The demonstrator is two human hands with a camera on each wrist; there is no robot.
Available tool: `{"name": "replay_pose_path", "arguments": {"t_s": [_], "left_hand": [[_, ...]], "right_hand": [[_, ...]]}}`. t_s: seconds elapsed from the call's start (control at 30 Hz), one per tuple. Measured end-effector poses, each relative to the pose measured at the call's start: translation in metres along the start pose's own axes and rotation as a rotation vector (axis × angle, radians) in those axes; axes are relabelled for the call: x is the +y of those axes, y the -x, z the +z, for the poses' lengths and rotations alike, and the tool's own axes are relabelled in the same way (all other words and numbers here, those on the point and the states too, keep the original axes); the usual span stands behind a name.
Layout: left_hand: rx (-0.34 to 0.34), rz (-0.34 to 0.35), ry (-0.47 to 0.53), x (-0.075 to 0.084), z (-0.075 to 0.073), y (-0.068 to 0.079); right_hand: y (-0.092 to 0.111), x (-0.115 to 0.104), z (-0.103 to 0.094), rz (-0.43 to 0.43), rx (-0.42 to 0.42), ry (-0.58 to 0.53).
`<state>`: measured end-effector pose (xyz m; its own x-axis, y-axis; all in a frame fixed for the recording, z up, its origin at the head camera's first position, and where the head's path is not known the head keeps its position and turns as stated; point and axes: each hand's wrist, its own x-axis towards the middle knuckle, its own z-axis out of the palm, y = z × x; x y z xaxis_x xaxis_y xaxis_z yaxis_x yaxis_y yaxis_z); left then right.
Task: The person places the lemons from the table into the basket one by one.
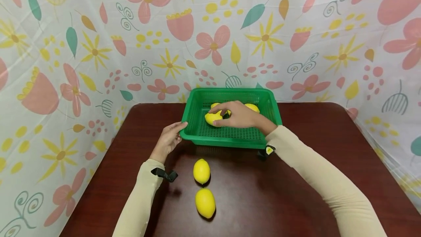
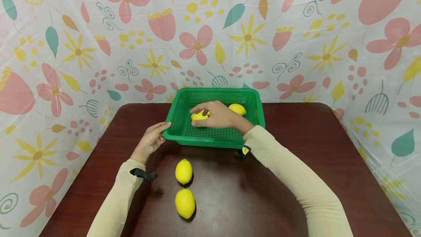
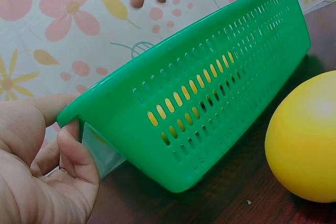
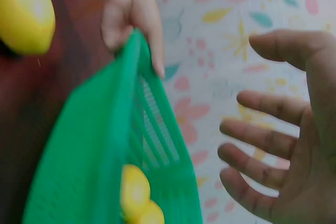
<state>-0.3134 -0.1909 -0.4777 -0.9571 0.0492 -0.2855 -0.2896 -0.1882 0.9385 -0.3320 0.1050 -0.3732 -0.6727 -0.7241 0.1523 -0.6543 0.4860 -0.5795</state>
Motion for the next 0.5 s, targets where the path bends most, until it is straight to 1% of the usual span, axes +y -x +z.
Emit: {"name": "replay_pose_path", "arguments": {"t_s": [0.13, 0.27, 0.37, 0.5], "left_hand": [[-0.003, -0.008, 0.000, 0.000, 0.000, 0.000], [-0.006, -0.005, 0.000, 0.000, -0.001, 0.001], [-0.006, -0.003, -0.009, 0.000, -0.001, 0.001], [-0.001, -0.011, -0.012, -0.002, 0.000, 0.001]], "right_hand": [[0.024, -0.014, 0.017, -0.021, 0.062, -0.003], [0.048, -0.029, 0.038, -0.044, 0.099, -0.023], [0.063, -0.037, 0.053, -0.060, 0.104, -0.023], [0.079, -0.046, 0.070, -0.099, 0.081, -0.003]]}}
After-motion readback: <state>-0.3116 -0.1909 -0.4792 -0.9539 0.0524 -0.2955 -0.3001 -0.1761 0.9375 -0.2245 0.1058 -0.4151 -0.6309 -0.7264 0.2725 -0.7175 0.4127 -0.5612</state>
